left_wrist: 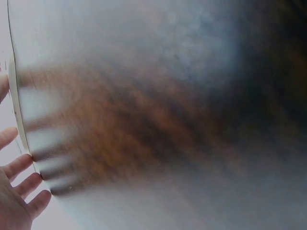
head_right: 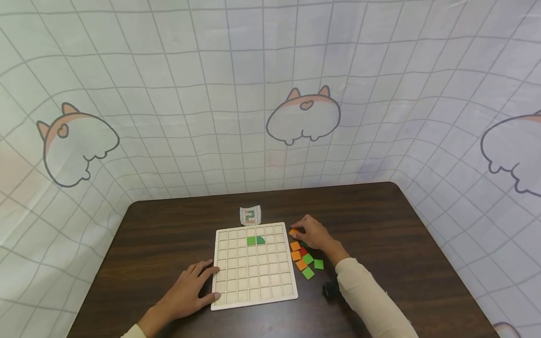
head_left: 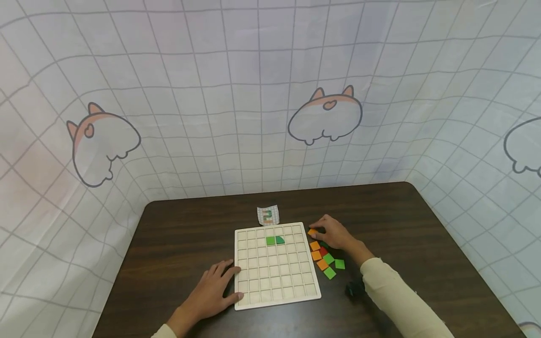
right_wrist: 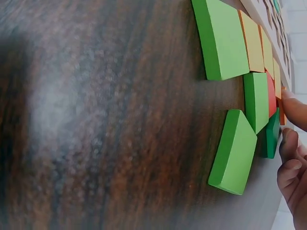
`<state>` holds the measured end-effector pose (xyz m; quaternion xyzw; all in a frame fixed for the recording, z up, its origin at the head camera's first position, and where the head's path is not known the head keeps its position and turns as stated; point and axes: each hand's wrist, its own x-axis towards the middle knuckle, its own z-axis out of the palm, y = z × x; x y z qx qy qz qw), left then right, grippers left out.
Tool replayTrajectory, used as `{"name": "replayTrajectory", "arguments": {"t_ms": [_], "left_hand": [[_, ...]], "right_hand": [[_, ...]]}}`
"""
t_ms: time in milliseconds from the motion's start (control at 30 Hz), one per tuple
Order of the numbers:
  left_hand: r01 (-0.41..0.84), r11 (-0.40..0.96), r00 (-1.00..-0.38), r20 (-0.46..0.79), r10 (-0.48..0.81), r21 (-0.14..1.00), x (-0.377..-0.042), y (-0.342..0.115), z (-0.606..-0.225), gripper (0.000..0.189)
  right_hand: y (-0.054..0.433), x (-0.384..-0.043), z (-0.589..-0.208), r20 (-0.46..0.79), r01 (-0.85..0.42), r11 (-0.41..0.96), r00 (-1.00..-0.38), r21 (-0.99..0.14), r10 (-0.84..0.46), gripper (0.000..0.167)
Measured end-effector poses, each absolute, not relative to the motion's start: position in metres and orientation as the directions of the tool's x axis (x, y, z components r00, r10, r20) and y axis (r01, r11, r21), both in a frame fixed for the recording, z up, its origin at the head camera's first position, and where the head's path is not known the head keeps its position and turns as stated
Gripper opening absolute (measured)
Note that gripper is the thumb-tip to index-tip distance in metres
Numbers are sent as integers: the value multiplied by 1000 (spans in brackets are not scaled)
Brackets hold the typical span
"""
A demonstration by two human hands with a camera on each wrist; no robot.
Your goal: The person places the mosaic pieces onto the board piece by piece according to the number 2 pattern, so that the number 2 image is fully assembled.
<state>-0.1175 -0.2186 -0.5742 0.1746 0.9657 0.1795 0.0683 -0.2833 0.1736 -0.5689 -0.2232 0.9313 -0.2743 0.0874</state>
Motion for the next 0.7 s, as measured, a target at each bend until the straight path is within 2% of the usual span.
{"name": "replayTrajectory", "arguments": {"t_ms": [200, 433, 700], "left_hand": [[314, 875, -929, -71, 364, 368, -117, -218, -574, 68], [310, 874, -929, -76, 362, 373, -117, -218, -573, 68], [320, 875, -927, -73, 369, 363, -118, -218, -574, 68]], "right_hand": [[173, -284, -573, -1, -400, 726, -875, -559, -483, 29], [170, -283, -573, -2, -382, 709, -879, -593, -476, 24], [165, -280, -572, -9, -368, 727, -889, -580, -458, 29]]}}
